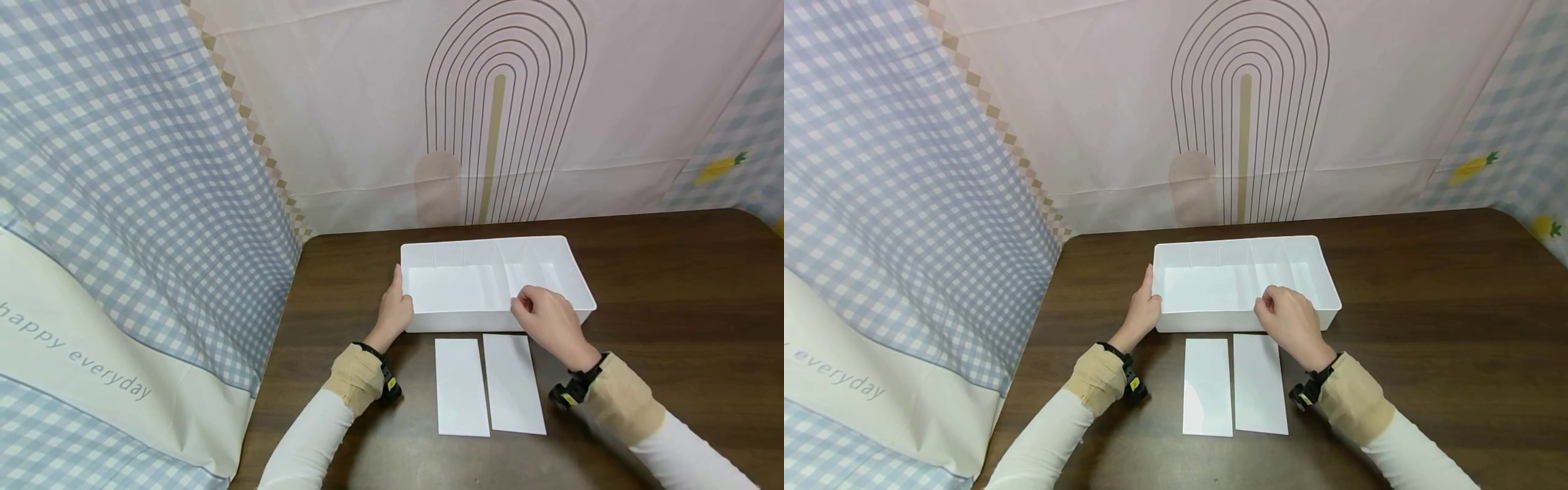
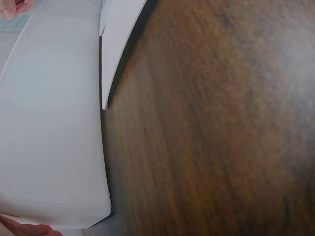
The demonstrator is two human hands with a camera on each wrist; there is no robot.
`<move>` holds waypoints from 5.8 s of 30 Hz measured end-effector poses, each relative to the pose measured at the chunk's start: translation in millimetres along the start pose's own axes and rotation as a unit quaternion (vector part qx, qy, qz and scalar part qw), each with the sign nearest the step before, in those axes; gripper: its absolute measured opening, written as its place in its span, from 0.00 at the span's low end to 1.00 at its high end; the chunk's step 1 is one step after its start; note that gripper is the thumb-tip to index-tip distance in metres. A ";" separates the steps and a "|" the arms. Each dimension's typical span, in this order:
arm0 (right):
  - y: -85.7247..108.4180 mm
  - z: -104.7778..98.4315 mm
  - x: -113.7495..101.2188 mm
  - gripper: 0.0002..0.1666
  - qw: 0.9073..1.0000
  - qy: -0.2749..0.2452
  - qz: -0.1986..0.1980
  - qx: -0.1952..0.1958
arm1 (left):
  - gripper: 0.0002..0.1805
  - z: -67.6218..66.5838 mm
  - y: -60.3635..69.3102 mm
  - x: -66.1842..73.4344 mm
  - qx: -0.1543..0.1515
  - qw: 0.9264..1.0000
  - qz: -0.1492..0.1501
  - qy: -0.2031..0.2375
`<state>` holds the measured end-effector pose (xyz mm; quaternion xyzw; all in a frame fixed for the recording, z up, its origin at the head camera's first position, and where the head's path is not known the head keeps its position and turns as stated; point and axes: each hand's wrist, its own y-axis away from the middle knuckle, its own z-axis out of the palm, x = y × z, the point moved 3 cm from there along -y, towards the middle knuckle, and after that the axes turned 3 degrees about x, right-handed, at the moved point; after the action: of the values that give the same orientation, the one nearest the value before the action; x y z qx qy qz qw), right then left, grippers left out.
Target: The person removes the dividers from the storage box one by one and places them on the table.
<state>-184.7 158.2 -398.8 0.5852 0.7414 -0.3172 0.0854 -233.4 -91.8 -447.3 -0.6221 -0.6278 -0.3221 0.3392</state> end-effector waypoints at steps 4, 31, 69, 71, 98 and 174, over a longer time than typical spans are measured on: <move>-1.8 1.4 0.7 0.15 1.000 -0.002 0.002 0.000 | 0.37 0.0 -0.2 -0.5 0.000 1.000 -0.004 -0.003; -15.6 9.0 -2.0 0.13 0.999 0.045 0.013 -0.026 | 0.37 1.1 0.1 -1.1 0.002 1.000 -0.011 -0.008; -24.8 26.2 9.3 0.19 0.990 0.066 0.069 -0.099 | 0.36 0.9 -0.3 -1.7 0.007 1.000 -0.014 -0.008; -24.7 27.3 9.7 0.19 0.990 0.066 0.070 -0.101 | 0.36 0.8 -0.3 -1.6 0.007 1.000 -0.013 -0.008; -24.3 31.1 12.7 0.19 0.992 0.067 0.061 -0.083 | 0.36 0.7 -0.1 0.2 0.004 1.000 -0.014 -0.008; -27.3 21.2 9.5 0.19 0.999 0.039 0.020 0.024 | 0.35 1.7 -0.1 -0.3 0.012 1.000 -0.016 -0.009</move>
<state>-217.9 150.7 -410.0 0.6139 0.7243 -0.3103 0.0486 -233.5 -90.6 -448.6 -0.6106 -0.6445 -0.3148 0.3358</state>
